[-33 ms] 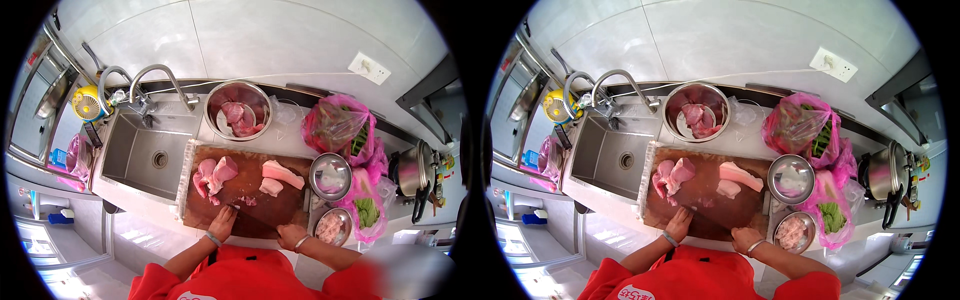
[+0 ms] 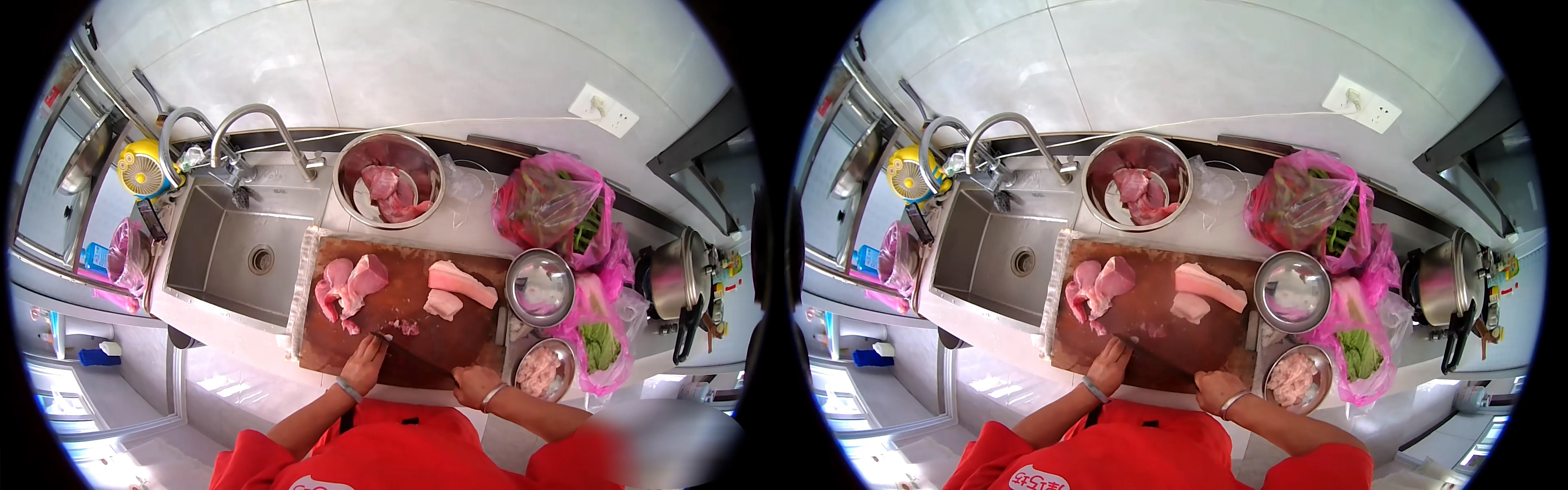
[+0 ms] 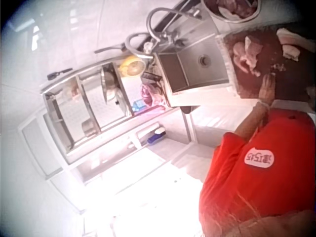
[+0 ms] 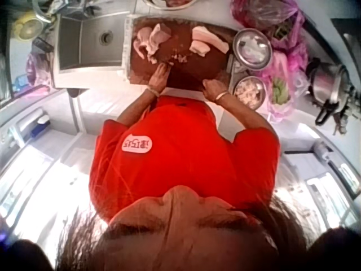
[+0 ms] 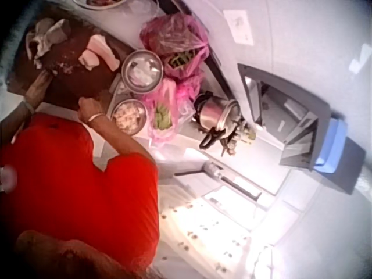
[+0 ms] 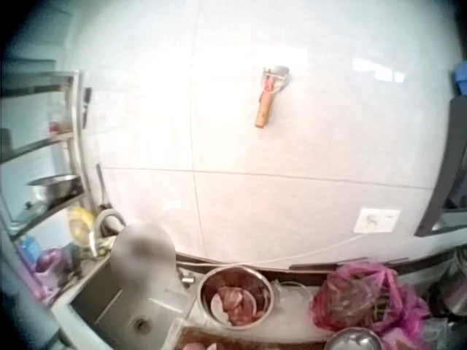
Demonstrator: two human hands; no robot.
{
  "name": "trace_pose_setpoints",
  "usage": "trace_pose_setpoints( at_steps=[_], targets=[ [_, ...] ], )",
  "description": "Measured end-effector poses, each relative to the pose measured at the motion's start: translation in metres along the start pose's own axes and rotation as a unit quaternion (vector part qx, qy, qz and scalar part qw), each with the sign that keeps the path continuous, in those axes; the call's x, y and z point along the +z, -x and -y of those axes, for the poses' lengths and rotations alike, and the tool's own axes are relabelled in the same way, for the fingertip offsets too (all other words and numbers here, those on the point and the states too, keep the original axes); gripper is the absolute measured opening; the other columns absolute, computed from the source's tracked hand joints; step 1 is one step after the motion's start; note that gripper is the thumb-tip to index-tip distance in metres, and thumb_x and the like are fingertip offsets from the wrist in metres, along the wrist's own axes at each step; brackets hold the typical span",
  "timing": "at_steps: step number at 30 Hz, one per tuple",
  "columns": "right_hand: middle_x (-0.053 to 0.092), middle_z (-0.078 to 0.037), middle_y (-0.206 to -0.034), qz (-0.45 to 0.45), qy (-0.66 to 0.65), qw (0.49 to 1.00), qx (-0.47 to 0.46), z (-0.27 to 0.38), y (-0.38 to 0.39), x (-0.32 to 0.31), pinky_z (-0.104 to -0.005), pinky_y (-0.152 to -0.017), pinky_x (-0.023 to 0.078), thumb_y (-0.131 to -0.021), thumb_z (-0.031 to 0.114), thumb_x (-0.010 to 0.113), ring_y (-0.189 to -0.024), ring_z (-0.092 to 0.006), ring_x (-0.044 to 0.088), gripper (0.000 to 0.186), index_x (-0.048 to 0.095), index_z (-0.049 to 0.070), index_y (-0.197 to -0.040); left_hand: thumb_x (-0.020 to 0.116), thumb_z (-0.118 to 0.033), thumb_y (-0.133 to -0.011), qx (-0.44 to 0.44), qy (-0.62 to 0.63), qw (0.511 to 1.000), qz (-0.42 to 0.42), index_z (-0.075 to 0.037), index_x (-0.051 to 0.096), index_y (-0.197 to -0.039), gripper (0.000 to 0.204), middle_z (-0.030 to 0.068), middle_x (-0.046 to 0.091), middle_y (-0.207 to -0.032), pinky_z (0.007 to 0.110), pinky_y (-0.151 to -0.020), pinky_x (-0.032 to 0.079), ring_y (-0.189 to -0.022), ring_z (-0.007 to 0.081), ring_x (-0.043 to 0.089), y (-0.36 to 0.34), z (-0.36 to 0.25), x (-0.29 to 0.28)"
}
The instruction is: The person cuts pieces of raw meat on a wooden cutting board using a cleaver. They periodically wash the meat under running water in the sink and continue chopping the meat into smaller pieces.
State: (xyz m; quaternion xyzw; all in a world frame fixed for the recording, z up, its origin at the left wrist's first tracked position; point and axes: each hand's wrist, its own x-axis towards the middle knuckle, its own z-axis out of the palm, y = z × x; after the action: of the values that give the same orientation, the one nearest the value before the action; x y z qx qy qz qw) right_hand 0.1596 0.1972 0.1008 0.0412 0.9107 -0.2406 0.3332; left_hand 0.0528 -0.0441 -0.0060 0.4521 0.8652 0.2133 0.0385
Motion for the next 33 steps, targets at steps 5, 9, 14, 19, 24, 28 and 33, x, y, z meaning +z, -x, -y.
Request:
trace_pose_setpoints(
  at_steps=[5,9,14,19,24,28,33],
  targets=[
    [0.063,-0.025,-0.086,0.038,0.013,0.999,0.021,0.0,-0.002,0.002,-0.0464,-0.076,0.049,-0.076,0.014,0.05,-0.084,-0.0387,0.062,0.021,0.058,-0.001,-0.088,0.047,-0.003,-0.076,-0.004,0.011,1.0,-0.006,0.006,0.052,-0.115,0.041,0.0196,0.048,-0.119,0.037,-0.097,0.04,-0.116,0.0341,0.043,-0.002,-0.001,-0.001],
    [0.062,-0.026,-0.087,0.063,-0.001,0.998,0.02,0.006,-0.011,-0.004,-0.0462,-0.077,0.049,-0.076,0.015,0.05,-0.085,-0.0397,0.061,0.023,0.059,-0.003,-0.088,0.047,-0.003,-0.077,0.001,-0.001,1.0,-0.002,0.006,0.052,-0.114,0.039,0.0194,0.048,-0.12,0.037,-0.097,0.04,-0.117,0.0336,0.043,-0.001,0.001,0.0],
    [0.062,-0.026,-0.086,0.046,-0.017,0.999,-0.002,0.013,-0.046,0.011,-0.0476,-0.079,0.048,-0.074,0.017,0.052,-0.086,-0.0413,0.06,0.026,0.059,-0.002,-0.089,0.047,-0.003,-0.077,0.007,0.004,1.0,0.013,0.006,0.052,-0.115,0.039,0.019,0.048,-0.12,0.037,-0.097,0.04,-0.117,0.0334,0.043,-0.002,0.004,0.001],
    [0.062,-0.027,-0.087,0.023,-0.029,0.999,0.009,0.033,-0.047,-0.004,-0.0455,-0.077,0.049,-0.074,0.013,0.053,-0.087,-0.0401,0.061,0.022,0.061,-0.003,-0.087,0.046,-0.003,-0.077,-0.006,-0.007,1.0,0.006,0.005,0.051,-0.116,0.041,0.0187,0.048,-0.12,0.038,-0.097,0.04,-0.117,0.0335,0.043,0.001,0.003,-0.001],
    [0.062,-0.027,-0.083,0.007,-0.04,0.999,0.02,-0.003,-0.019,0.019,-0.046,-0.078,0.048,-0.071,0.017,0.054,-0.084,-0.0411,0.06,0.024,0.061,-0.002,-0.085,0.047,0.0,-0.075,-0.007,0.008,1.0,-0.028,0.004,0.051,-0.118,0.043,0.0167,0.05,-0.118,0.037,-0.096,0.041,-0.114,0.0327,0.046,0.003,0.007,-0.006],
    [0.062,-0.025,-0.078,-0.029,-0.059,0.997,0.033,-0.022,0.003,0.028,-0.0462,-0.075,0.048,-0.069,0.019,0.055,-0.078,-0.0408,0.06,0.023,0.061,-0.001,-0.08,0.049,0.003,-0.072,-0.02,0.047,0.996,-0.071,0.003,0.053,-0.113,0.041,0.0141,0.054,-0.111,0.036,-0.093,0.043,-0.109,0.0316,0.05,0.005,0.008,-0.014],
    [0.062,-0.023,-0.074,-0.082,-0.077,0.992,0.064,-0.007,0.013,0.026,-0.0461,-0.071,0.048,-0.068,0.022,0.056,-0.073,-0.0403,0.06,0.023,0.061,0.001,-0.077,0.053,0.002,-0.073,-0.06,0.132,0.986,-0.085,0.0,0.057,-0.105,0.033,0.0134,0.056,-0.102,0.037,-0.085,0.046,-0.097,0.0318,0.054,0.0,0.007,-0.025]
  ],
)
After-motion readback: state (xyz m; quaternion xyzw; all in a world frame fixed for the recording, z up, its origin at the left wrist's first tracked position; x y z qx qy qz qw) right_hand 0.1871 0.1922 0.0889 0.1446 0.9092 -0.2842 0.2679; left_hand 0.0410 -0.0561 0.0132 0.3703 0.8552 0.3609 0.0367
